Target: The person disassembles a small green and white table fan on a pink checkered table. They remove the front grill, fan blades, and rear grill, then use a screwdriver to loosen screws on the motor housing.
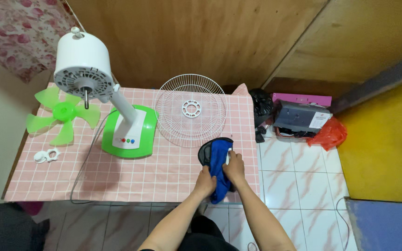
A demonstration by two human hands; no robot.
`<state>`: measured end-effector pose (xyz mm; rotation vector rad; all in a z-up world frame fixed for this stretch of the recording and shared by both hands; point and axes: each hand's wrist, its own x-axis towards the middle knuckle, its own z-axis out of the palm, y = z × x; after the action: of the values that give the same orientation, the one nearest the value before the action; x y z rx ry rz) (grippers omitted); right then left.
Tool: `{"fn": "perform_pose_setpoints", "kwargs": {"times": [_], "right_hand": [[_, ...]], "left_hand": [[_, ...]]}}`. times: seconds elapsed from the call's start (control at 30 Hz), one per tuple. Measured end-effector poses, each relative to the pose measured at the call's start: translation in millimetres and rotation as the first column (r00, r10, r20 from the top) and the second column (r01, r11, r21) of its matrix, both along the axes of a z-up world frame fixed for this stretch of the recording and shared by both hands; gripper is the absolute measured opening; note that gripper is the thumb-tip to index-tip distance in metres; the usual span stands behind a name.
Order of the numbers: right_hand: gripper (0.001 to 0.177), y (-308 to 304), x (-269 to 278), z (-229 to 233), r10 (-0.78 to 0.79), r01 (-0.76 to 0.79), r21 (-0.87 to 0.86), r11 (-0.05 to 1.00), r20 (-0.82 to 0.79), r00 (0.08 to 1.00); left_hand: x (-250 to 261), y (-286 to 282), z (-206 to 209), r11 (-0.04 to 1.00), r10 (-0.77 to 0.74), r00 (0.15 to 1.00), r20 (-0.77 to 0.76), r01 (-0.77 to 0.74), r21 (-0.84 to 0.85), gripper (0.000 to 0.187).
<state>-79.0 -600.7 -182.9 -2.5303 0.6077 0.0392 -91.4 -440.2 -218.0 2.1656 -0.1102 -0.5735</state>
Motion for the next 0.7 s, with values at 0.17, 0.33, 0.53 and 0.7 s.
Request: {"fn": "perform_pose_setpoints", "kwargs": {"times": [0.17, 0.33, 0.53, 0.7], "right_hand": [[0.057, -3, -18, 4, 0.011, -0.011, 0.001, 1.000, 0.071, 0.997], [0.056, -7, -29, 11, 0.007, -0.017, 0.080, 0.997, 0.116, 0.993], [0.058, -10, -40, 44, 0.190, -0.189, -0.038, 0.981, 0.350, 0.917], [0.057, 27, -43, 128, 0.249, -0.298, -0.002, 0.955, 0.550, 0.797]], "left_hand": [[-5, 13, 20, 0.994, 0.108, 0.994, 0.031, -0.107, -0.028, 0.052], [-11, 38, 84, 0.991, 0.002, 0.998, 0.061, -0.010, 0.136, 0.058], [-5, 90, 125, 0.996, -0.059, 0.864, 0.500, 0.018, 0.087, 0.060], [-8, 134, 201, 0.998, -0.053, 0.617, 0.785, 0.012, 0.058, 0.063]]}}
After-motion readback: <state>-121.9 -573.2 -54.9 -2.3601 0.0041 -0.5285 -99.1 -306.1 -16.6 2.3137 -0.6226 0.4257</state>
